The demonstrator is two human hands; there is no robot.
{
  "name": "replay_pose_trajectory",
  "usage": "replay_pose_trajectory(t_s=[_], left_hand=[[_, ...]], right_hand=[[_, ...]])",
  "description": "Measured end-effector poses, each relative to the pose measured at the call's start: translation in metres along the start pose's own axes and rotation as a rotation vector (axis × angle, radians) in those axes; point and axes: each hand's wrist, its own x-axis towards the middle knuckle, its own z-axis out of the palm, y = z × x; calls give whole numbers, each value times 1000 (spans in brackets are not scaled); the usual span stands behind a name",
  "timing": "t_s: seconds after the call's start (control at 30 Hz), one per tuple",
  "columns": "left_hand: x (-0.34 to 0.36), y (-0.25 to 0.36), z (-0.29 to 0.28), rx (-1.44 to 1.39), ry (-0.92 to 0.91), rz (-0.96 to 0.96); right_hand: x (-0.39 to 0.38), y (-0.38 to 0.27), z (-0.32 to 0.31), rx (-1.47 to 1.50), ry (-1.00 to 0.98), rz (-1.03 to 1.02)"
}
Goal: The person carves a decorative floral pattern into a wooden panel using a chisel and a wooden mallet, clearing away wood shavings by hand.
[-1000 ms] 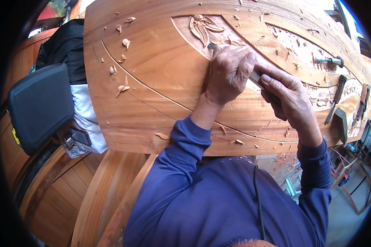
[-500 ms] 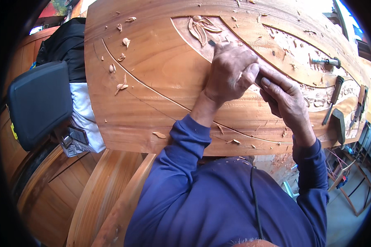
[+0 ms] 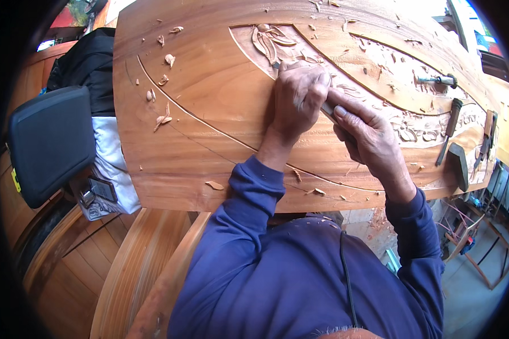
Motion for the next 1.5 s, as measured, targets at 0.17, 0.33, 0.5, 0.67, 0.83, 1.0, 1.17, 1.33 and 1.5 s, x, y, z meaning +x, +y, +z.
replay_pose_trajectory(t_s=[0.17, 0.33, 0.5, 0.67, 0.83, 1.0, 1.17, 1.33, 1.5], left_hand=[[3, 14, -2, 138, 22, 206], [-9, 4, -4, 176, 41, 62], [-40, 34, -40, 207, -32, 313], [-66, 51, -48, 438, -171, 182], [-39, 33, -75, 1077, -295, 75], [-49, 41, -52, 520, -35, 165], [-52, 56, 19, 191, -314, 190], [-48, 53, 39, 86, -356, 159], [-49, 48, 38, -19, -300, 124]], right_hand=[[-4, 19, -8, 53, 70, -90], [6, 15, 0, 140, -145, -68], [-32, 66, 12, -291, -74, -352], [-64, 111, -6, 166, 182, -134], [-72, 115, -16, 170, 274, -196], [-63, 105, -15, 157, 99, -86], [-49, 98, -36, 201, 147, -31], [-58, 96, -60, 220, 114, -10], [-70, 97, -26, 227, 186, 31]])
